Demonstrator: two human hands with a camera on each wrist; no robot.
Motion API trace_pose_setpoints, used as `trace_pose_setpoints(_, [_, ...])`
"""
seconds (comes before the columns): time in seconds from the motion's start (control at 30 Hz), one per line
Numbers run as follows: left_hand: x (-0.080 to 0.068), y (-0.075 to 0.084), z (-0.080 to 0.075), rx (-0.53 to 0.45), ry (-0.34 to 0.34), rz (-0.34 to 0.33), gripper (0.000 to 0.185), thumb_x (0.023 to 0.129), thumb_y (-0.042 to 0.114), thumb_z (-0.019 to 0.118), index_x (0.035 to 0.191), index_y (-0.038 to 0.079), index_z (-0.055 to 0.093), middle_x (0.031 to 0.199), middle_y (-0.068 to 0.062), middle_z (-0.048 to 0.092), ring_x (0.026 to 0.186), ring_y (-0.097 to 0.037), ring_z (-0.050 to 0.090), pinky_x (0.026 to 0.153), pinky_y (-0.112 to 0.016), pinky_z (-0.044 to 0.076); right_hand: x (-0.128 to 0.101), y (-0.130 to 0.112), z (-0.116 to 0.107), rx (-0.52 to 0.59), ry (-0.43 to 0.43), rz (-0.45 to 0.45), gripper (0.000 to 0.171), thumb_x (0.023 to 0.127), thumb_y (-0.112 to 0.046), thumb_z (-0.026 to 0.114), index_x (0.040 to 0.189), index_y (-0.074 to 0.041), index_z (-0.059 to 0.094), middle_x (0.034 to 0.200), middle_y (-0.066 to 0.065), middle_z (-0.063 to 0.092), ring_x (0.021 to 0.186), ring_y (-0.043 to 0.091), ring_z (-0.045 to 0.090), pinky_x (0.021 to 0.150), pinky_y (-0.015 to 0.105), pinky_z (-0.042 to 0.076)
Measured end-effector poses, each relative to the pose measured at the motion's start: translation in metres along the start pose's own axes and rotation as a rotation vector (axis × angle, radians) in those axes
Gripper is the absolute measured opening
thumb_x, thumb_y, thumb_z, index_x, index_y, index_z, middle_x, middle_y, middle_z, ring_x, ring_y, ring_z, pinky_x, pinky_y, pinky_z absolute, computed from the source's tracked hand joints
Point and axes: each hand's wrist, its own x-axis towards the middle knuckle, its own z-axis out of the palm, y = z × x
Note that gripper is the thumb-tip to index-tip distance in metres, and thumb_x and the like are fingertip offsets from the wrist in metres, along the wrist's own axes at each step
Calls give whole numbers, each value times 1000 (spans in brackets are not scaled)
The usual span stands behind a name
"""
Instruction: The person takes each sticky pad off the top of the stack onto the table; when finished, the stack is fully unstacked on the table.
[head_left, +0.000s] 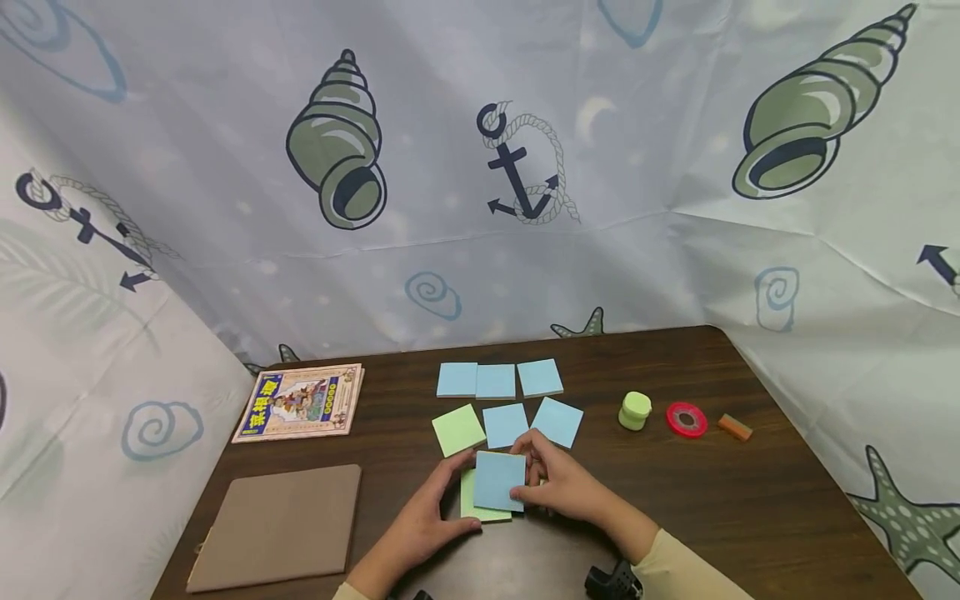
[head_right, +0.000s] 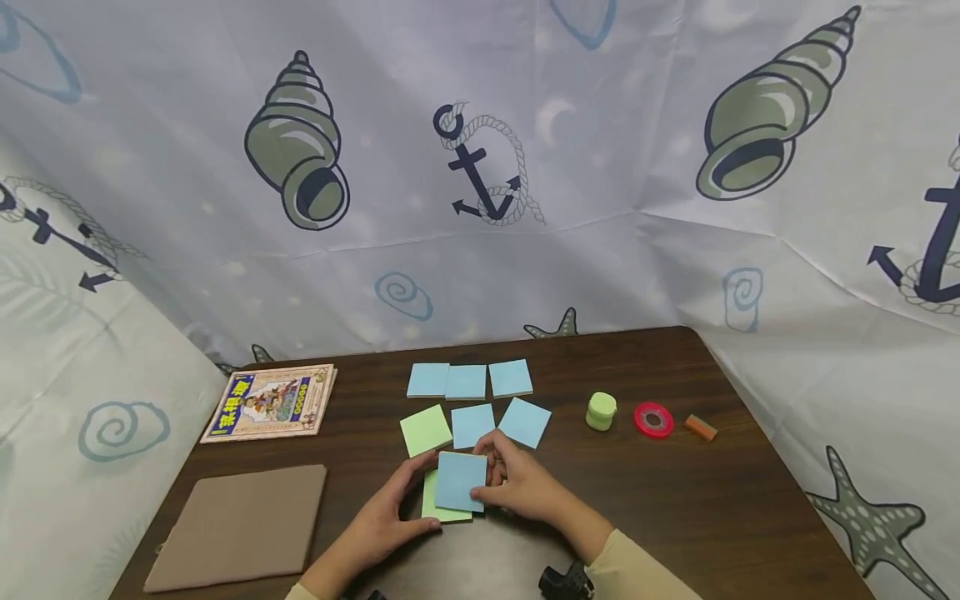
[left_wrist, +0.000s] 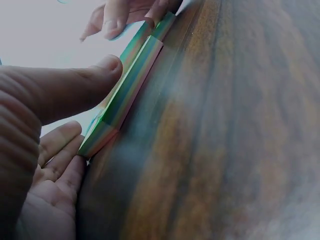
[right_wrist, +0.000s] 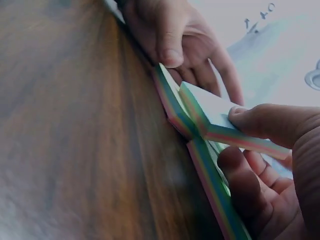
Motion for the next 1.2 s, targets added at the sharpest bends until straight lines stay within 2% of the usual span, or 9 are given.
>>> trace_pose_setpoints(0.2, [0,-3,-1,-11,3,58,101,87,18,94,169,22,36,167,7,50,160,-24,43,129,-21,32,-1,6,-6,123,14,12,29,104,-17,76,127,-6,63,79,4,62,54,6,52,47,26,50])
trace_pose_setpoints(0.33, [0,-1,-4,1,4,67,100,87,14,93,169,18,37,167,4,51,160,-25,44,127,-17,31,-3,6,-8,250,153,18,23,106,-15,73,117,3,63,86,-3,65,61,3,52,53,21,46])
trace_pose_setpoints(0.43, [2,0,-6,17,14,68,99,88,14,93,169,18,36,168,2,51,160,-25,43,127,-18,31,-3,2,-11,363,272,-8,25,109,-14,67,116,9,61,96,-7,72,74,3,64,62,22,54])
trace_pose_setpoints(0.53, [3,-3,-5,14,20,88,98,88,15,92,169,16,37,168,-2,51,159,-27,44,127,-17,30,-7,1,-16,392,362,-51,25,111,-14,62,114,11,60,98,-7,77,81,7,70,69,27,60])
trace_pose_setpoints(0.6, [2,-5,-4,9,16,104,96,89,17,92,168,14,37,168,-5,51,159,-30,45,127,-16,29,-13,3,-18,373,414,-74,23,111,-13,61,115,10,61,100,-8,78,85,8,73,70,28,61])
trace_pose_setpoints(0.73, [1,-7,-1,1,4,122,93,90,21,91,167,13,39,167,-7,52,157,-35,47,127,-20,33,-26,10,-25,321,465,-138,30,110,-5,62,136,9,58,108,-2,73,90,7,71,71,26,60])
trace_pose_setpoints(0.87, [3,-5,0,-17,-2,114,90,91,21,90,166,14,40,167,-6,52,158,-34,46,129,-27,34,-42,16,-35,193,537,-191,37,109,-1,61,145,7,57,119,11,67,98,8,66,80,23,57])
trace_pose_setpoints(1.03, [3,-5,1,-6,-1,120,86,93,23,88,165,14,41,167,-5,52,158,-36,45,129,-26,33,-61,20,-47,40,649,-95,23,109,-4,63,131,3,69,128,22,69,109,2,64,90,13,51])
trace_pose_setpoints(1.2, [1,-5,1,-11,8,109,85,94,20,88,165,14,42,167,-6,52,158,-35,45,129,-24,33,-65,24,-56,-96,673,38,19,108,-11,69,126,-6,72,128,15,72,118,0,62,98,11,47])
